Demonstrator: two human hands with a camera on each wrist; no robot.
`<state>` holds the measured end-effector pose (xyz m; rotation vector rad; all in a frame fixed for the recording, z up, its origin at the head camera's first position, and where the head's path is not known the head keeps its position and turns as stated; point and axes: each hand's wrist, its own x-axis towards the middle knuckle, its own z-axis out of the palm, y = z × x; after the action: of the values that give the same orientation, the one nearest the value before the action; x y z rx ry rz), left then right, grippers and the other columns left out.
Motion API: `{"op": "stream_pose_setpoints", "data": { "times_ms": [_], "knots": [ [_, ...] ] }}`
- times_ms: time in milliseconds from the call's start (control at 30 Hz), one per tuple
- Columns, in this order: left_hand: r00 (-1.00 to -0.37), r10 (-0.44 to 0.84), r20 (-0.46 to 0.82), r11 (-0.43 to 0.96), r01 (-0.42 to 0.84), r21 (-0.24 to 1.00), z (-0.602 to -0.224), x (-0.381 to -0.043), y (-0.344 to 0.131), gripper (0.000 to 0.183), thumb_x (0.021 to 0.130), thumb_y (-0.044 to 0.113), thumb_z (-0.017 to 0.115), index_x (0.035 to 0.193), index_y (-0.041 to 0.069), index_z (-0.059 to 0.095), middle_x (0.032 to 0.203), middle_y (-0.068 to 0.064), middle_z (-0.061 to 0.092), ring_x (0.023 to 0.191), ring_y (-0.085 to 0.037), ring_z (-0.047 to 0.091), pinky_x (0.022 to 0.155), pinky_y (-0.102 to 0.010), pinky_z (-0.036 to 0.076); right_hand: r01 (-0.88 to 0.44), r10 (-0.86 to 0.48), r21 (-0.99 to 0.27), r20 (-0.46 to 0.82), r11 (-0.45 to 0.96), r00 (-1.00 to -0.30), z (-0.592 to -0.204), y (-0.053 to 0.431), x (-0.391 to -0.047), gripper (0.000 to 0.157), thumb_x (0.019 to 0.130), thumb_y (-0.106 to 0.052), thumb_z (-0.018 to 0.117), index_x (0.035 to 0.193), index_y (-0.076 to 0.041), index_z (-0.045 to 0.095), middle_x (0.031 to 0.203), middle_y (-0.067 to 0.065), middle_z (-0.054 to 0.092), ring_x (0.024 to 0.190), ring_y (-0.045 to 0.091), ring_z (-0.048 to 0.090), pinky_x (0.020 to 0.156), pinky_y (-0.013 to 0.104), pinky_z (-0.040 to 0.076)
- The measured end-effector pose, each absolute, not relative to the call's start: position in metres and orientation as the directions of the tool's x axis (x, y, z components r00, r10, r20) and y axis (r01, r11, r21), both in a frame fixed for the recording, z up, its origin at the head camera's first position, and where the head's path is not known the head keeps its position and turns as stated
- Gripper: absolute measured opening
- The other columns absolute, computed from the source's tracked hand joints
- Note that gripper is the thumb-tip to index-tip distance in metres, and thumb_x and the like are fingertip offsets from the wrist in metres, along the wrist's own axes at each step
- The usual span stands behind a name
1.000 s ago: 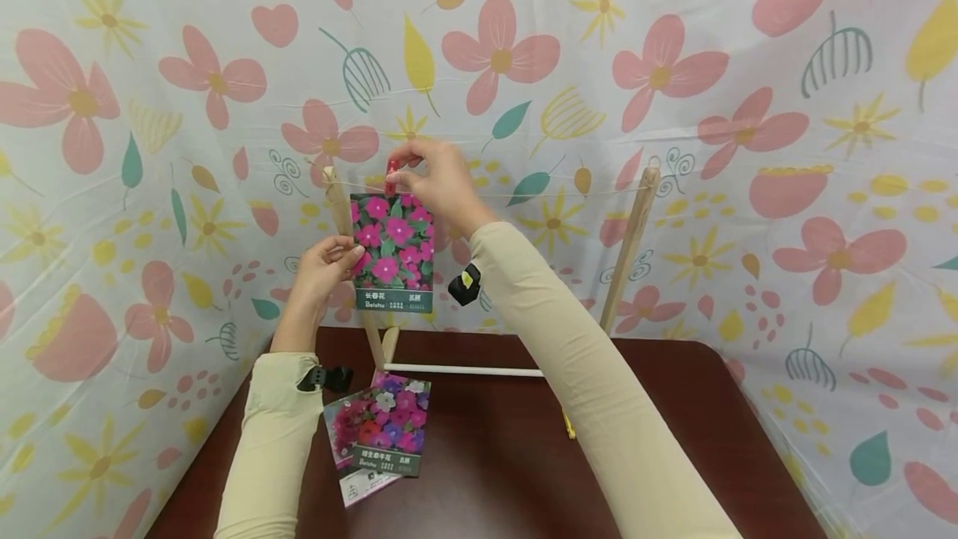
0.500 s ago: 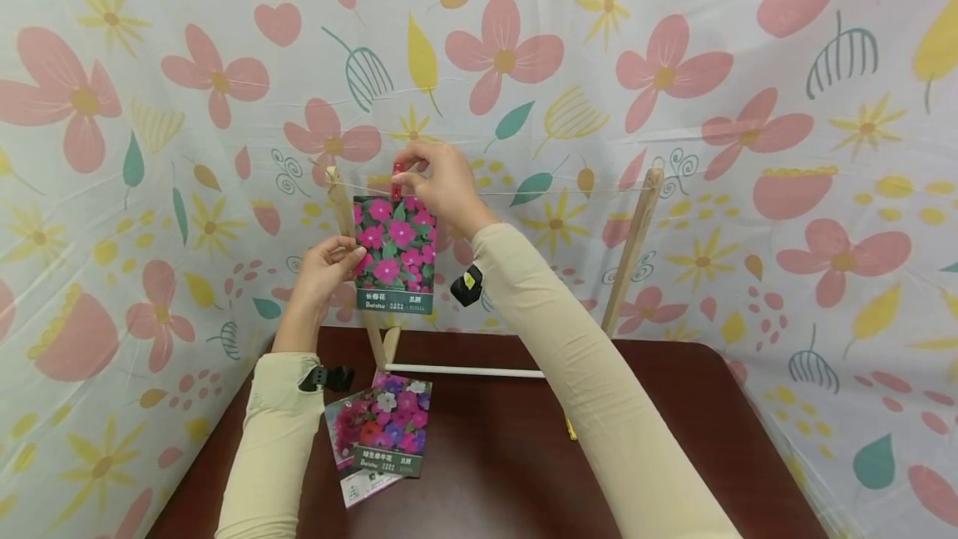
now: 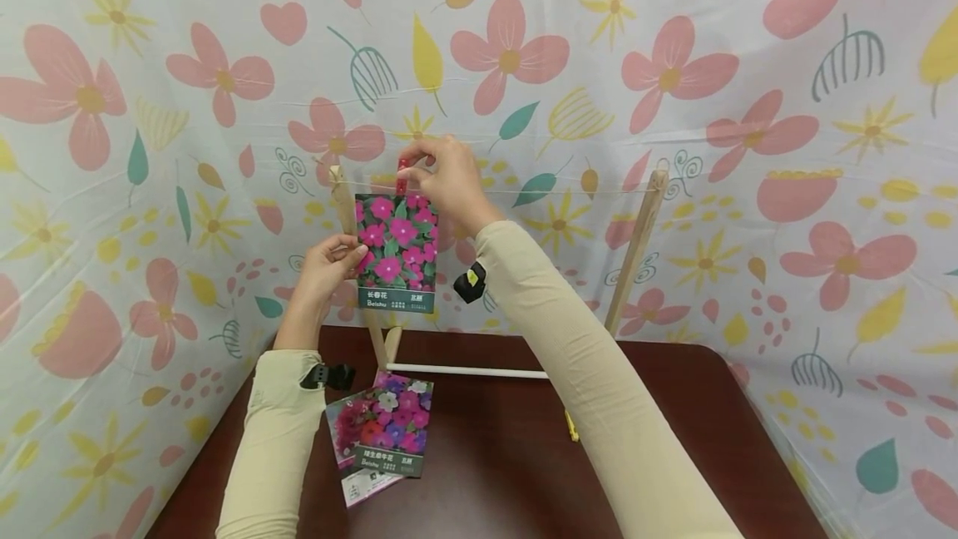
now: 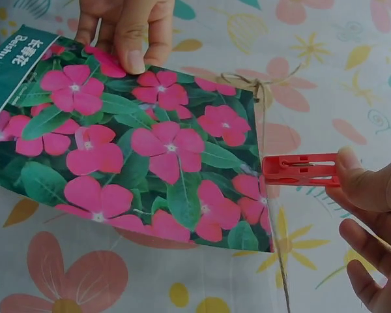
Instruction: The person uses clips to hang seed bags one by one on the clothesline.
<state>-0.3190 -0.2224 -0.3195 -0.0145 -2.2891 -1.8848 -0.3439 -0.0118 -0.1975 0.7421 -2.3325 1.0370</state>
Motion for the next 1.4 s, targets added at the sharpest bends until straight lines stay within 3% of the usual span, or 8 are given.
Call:
{"op": "stream_pose_setpoints", "data": {
  "times_ms": [200,500,700,933,1267,1400],
  "knots": [
    [-0.984,-0.099,0.145,0.187,0.125,0.974,-0.32,-0.319,-0.222,0.024,0.095,0.019,0.062,0.111,0.002,0.057,0.095,0.009,0.065,0.085,-0.004,0.06,0.075,-0.023,0.051,-0.668,-0.259,-0.501,0.659,0.55,-0.707,-0.194,-0.01,-0.344,0.014,0.083,-0.024,0.075,0.094,-0.014,0.075,0.098,-0.003,0.071,0.096,0.02,0.056,0.084,0.028,0.041],
    [-0.984,-0.093,0.154,0.183,0.135,0.974,-0.319,-0.321,-0.221,0.024,0.095,0.022,0.063,0.11,0.004,0.057,0.086,0.014,0.065,0.083,-0.005,0.061,0.076,-0.024,0.05,-0.661,-0.263,-0.511,0.645,0.55,-0.718,-0.196,-0.01,-0.346,0.014,0.082,-0.022,0.077,0.093,-0.014,0.076,0.097,-0.004,0.071,0.095,0.021,0.056,0.085,0.03,0.04],
    [-0.983,-0.102,0.15,0.19,0.129,0.973,-0.318,-0.322,-0.221,0.022,0.094,0.024,0.063,0.108,0.008,0.057,0.093,0.01,0.065,0.086,-0.006,0.06,0.078,-0.025,0.05,-0.652,-0.269,-0.519,0.629,0.554,-0.729,-0.201,-0.011,-0.346,0.013,0.083,-0.022,0.077,0.093,-0.015,0.075,0.096,-0.005,0.07,0.095,0.019,0.055,0.084,0.029,0.041],
    [-0.984,-0.117,0.132,0.22,0.104,0.97,-0.321,-0.324,-0.221,0.022,0.094,0.027,0.063,0.106,0.009,0.057,0.107,-0.001,0.066,0.091,-0.008,0.06,0.083,-0.03,0.049,-0.658,-0.299,-0.481,0.625,0.579,-0.721,-0.203,-0.013,-0.347,0.012,0.084,-0.022,0.076,0.094,-0.015,0.076,0.096,-0.005,0.07,0.091,0.017,0.054,0.093,0.033,0.034],
    [-0.973,-0.124,0.193,0.217,0.163,0.962,-0.319,-0.323,-0.222,0.029,0.095,0.024,0.062,0.114,0.002,0.057,0.097,0.006,0.065,0.086,-0.006,0.058,0.079,-0.026,0.049,-0.649,-0.3,-0.484,0.615,0.587,-0.729,-0.201,-0.013,-0.346,0.014,0.085,-0.023,0.074,0.097,-0.016,0.075,0.098,-0.005,0.069,0.096,0.019,0.056,0.094,0.034,0.033],
    [-0.968,-0.148,0.205,0.227,0.168,0.959,-0.318,-0.324,-0.221,0.028,0.095,0.022,0.062,0.114,0.002,0.058,0.107,-0.003,0.067,0.085,-0.005,0.058,0.079,-0.025,0.048,-0.65,-0.301,-0.476,0.618,0.593,-0.727,-0.199,-0.014,-0.346,0.015,0.085,-0.023,0.074,0.098,-0.015,0.075,0.098,-0.004,0.07,0.096,0.02,0.056,0.092,0.034,0.032]
  ]
}}
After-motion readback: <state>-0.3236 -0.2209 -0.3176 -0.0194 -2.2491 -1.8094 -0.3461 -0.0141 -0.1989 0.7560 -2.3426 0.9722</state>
